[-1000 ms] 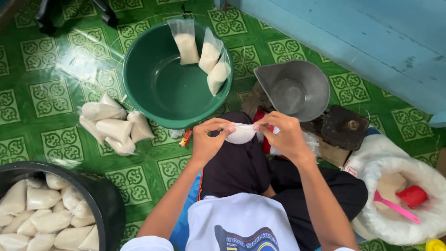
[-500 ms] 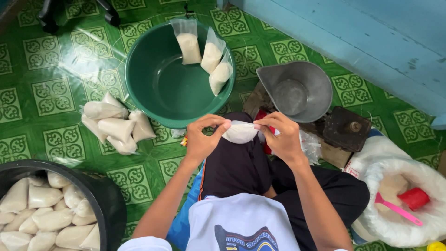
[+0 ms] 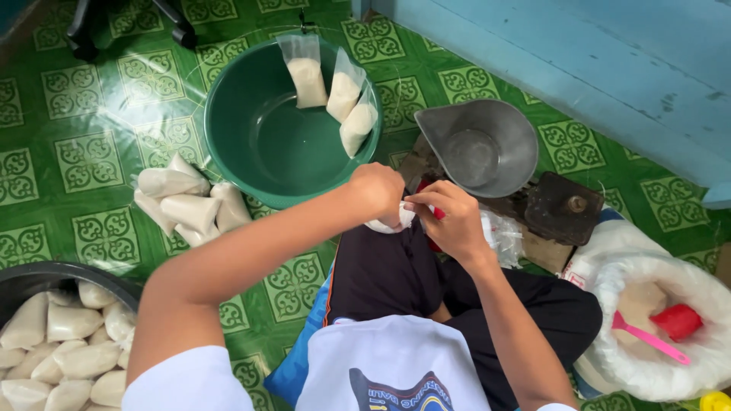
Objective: The person sits on the floor and repeatedly fills small plastic bags with a white granular substance from a large sack using a red scoop. They then tie each filled bag by hand and place it into a green basin. The process is repeated continuously.
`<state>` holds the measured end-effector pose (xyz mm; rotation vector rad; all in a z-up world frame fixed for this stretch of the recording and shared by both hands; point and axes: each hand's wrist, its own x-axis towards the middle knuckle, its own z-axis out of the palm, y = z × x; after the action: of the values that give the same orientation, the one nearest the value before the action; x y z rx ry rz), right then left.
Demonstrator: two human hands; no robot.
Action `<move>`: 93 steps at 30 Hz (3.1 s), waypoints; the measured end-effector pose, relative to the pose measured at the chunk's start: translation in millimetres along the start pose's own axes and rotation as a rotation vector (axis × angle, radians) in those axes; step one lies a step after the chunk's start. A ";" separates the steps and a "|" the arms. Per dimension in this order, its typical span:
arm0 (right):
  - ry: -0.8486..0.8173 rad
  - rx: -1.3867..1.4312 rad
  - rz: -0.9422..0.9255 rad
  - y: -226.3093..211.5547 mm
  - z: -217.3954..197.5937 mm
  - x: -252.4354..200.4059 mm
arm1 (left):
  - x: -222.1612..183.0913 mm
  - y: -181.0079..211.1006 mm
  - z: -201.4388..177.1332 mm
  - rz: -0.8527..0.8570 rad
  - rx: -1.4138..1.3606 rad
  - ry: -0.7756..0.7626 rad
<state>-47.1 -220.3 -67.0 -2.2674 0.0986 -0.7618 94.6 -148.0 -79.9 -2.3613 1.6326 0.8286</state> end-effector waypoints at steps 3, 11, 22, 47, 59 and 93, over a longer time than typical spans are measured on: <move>-0.020 -0.016 -0.019 0.3 -1.1 -0.6 | 25.5 3.2 6.5 -0.032 0.174 -0.317; -0.083 -0.006 -0.044 6.8 -3.7 -2.8 | 27.0 7.0 28.6 0.016 0.389 -0.516; -0.213 -0.105 -0.080 17.0 -20.6 -3.4 | 25.6 -9.0 53.8 -0.007 0.232 -0.176; -0.859 -0.458 0.410 -48.4 -43.4 56.4 | 8.3 4.9 39.3 0.048 0.203 -0.067; -1.132 -0.570 0.603 65.1 66.2 11.5 | 11.0 7.3 49.0 0.030 0.253 -0.102; -0.968 -0.780 -0.091 36.4 34.8 14.4 | -5.5 -8.6 77.4 0.107 0.237 0.142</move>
<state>-10.7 -229.4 -103.6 -3.1367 -0.2030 0.5011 73.7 -107.4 -143.3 -2.2287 1.8128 0.4607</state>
